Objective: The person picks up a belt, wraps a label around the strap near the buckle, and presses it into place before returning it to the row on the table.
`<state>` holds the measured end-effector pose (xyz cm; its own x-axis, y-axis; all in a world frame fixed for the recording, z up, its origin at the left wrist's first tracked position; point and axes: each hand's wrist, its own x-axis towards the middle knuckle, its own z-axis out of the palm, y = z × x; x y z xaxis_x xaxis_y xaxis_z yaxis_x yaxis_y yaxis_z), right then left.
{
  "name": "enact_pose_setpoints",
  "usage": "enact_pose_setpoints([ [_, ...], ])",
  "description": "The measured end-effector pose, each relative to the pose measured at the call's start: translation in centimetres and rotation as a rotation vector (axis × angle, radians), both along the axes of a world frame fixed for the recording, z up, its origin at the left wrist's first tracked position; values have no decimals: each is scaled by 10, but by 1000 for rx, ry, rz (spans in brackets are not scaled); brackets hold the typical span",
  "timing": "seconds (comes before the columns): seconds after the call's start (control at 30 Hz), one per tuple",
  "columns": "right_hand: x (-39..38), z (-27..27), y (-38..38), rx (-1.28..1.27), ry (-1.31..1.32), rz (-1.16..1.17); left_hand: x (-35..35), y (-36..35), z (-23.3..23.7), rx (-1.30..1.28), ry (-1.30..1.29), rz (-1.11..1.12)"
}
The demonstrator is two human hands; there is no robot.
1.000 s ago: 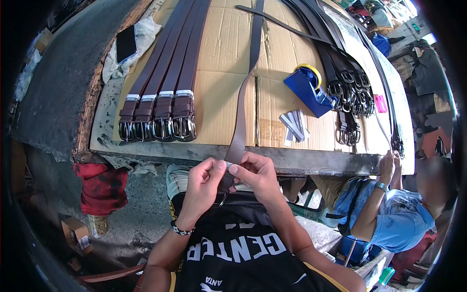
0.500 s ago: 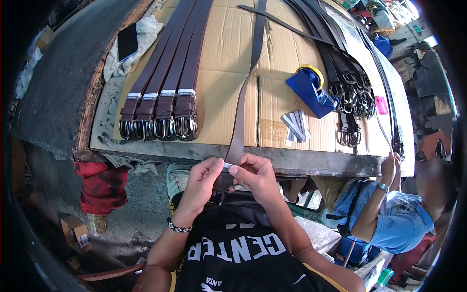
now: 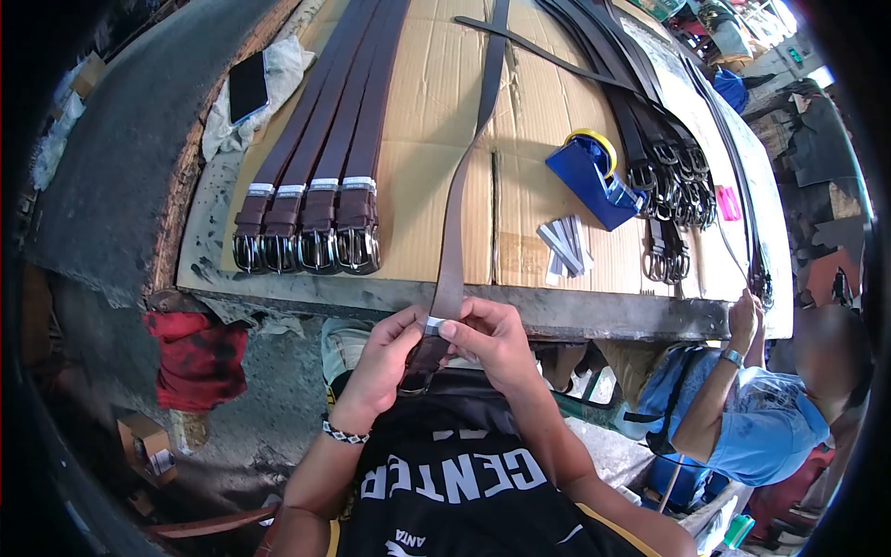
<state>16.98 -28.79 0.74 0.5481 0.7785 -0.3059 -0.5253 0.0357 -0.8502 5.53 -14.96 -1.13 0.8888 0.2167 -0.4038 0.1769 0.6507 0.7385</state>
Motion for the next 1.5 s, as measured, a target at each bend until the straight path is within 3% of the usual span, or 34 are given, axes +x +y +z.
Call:
enact_pose_setpoints([
  [0.1, 2, -2, -2, -70, -22, -16, 2, -4, 5, 349, -38, 61],
  [0.23, 7, 2, -4, -118, -84, 16, 5, -6, 17, 546, -128, 108],
  [0.43, 12, 10, -8, -182, -275, 49, 7, 25, 36, 812, -88, -219],
  [0.6, 13, 7, -14, -123, -223, 83, 16, 39, 55, 858, -112, -422],
  [1.2, 20, 23, -16, -126, -239, 60, 17, -8, 54, 1005, -57, -44],
  [1.4, 14, 21, -12, -102, -193, 72, 13, -6, 54, 1084, -40, -27],
  [1.5, 12, 20, -11, -93, -198, 49, 11, -11, 54, 934, -72, 32],
])
